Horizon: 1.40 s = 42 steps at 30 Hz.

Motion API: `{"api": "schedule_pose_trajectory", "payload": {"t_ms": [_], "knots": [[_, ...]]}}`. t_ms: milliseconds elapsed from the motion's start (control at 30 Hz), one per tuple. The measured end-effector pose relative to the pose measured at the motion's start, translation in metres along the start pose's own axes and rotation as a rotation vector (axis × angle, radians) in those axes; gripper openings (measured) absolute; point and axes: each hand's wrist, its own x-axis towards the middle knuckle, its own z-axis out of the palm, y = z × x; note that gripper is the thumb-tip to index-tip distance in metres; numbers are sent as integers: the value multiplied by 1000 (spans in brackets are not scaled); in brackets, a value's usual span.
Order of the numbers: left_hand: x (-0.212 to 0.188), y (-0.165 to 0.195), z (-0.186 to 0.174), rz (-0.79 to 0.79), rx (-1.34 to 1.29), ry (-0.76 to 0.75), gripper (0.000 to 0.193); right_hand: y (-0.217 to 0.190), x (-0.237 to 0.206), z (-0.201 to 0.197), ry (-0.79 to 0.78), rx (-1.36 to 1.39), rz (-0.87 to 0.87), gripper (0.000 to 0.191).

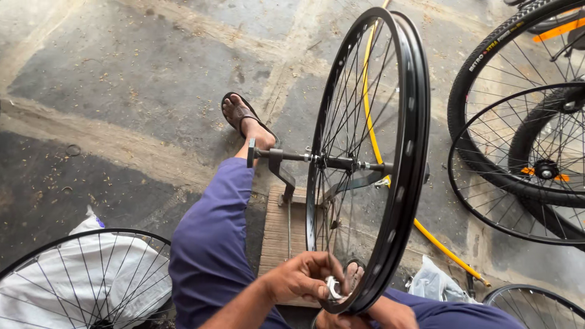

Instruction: The person uses a spoke wrench to adjust the tension of spokes on a bicycle wheel mounted in a truing stand. They rotate the wheel and tighten or loosen individual spoke nipples to align the rim.

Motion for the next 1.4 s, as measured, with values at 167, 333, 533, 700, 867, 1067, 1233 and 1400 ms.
{"api": "schedule_pose_trajectory", "payload": {"t_ms": [167, 333, 533, 700, 867, 1067, 1233, 1400], "knots": [[6, 23, -11, -36, 887, 300, 38, 0, 59, -1, -372, -68, 424, 31], [3, 42, 12, -119, 1359, 533, 38, 12, 101, 15, -503, 210, 597, 49], [-18, 75, 82, 186, 1228, 858, 24, 43, 82, 47, -446, 343, 638, 52], [-30, 89, 166, 711, 1298, 575, 17, 67, 75, 61, -14, 767, 433, 49], [-30, 78, 192, 867, 1624, 488, 28, 91, 63, 43, 6, 561, 499, 49], [-50, 45, 138, 550, 1978, 410, 26, 92, 57, 32, 45, 333, 516, 53], [-64, 17, 105, 402, 2022, 532, 31, 75, 61, 30, 40, 321, 538, 48], [-73, 11, 90, 320, 1998, 631, 35, 54, 65, 24, 25, 248, 569, 51]]}}
